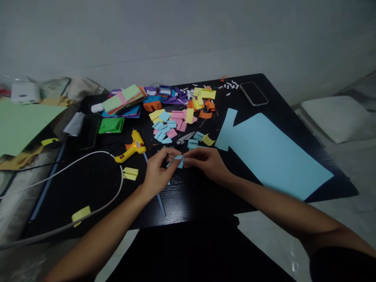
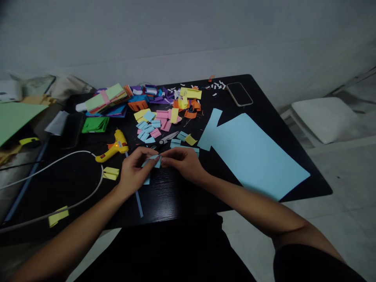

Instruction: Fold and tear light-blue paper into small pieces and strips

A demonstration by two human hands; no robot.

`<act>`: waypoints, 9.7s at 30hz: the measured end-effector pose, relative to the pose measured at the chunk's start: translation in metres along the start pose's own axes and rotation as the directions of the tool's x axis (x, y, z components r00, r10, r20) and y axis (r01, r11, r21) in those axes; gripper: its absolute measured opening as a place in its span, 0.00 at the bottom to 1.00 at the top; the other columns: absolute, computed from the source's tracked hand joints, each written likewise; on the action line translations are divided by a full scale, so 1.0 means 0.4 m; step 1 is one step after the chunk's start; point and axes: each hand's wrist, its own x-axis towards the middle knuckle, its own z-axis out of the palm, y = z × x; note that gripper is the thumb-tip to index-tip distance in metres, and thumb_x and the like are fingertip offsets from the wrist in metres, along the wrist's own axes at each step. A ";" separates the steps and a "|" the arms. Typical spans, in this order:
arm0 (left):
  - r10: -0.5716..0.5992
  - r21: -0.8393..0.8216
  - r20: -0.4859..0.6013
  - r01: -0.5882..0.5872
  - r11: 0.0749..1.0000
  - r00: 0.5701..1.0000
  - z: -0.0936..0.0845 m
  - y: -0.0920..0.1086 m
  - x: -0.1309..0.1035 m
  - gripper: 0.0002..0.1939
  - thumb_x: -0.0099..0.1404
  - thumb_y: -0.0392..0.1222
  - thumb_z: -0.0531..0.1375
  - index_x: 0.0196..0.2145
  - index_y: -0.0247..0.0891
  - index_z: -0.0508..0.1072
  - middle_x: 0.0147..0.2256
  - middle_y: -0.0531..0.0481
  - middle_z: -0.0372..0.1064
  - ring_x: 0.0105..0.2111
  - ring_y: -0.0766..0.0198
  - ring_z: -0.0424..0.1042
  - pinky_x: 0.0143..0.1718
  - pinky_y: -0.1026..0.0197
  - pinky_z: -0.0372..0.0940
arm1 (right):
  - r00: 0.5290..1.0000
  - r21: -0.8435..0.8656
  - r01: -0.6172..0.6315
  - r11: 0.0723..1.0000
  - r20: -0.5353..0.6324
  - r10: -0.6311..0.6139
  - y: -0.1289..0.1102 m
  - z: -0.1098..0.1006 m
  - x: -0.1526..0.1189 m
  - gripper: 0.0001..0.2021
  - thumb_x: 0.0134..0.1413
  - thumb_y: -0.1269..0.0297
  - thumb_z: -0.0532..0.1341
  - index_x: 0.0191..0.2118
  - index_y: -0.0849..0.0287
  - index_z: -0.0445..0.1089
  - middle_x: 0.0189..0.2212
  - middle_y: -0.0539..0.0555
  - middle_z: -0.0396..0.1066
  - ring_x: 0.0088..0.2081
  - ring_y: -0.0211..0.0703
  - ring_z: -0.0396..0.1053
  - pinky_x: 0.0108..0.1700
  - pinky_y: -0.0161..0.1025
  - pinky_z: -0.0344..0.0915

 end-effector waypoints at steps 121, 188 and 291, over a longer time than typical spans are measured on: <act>-0.231 -0.068 0.095 0.238 0.969 0.968 0.006 -0.030 -0.011 0.11 0.66 0.42 0.66 0.47 0.43 0.74 0.38 0.51 0.76 0.31 0.63 0.73 0.30 0.62 0.65 | 0.996 -0.142 0.084 0.986 0.018 -0.082 0.016 0.004 -0.006 0.16 0.56 0.56 0.72 0.48 0.55 0.78 0.32 0.50 0.77 0.34 0.41 0.76 0.44 0.42 0.73; -0.172 -0.127 0.139 0.190 0.974 0.975 0.013 0.003 -0.007 0.09 0.70 0.41 0.63 0.46 0.39 0.79 0.36 0.49 0.80 0.33 0.65 0.78 0.38 0.62 0.73 | 0.713 -0.761 0.521 0.386 0.139 -0.687 0.040 -0.011 -0.005 0.02 0.64 0.70 0.65 0.40 0.57 0.74 0.52 0.61 0.74 0.49 0.48 0.78 0.52 0.47 0.78; -0.141 0.007 0.051 0.141 0.990 0.989 0.004 -0.002 -0.015 0.10 0.70 0.41 0.64 0.47 0.37 0.79 0.33 0.51 0.81 0.31 0.65 0.80 0.36 0.64 0.75 | 0.998 -0.146 0.062 0.987 -0.001 -0.063 0.009 0.005 -0.004 0.09 0.55 0.66 0.69 0.42 0.57 0.74 0.35 0.51 0.76 0.34 0.42 0.75 0.44 0.45 0.74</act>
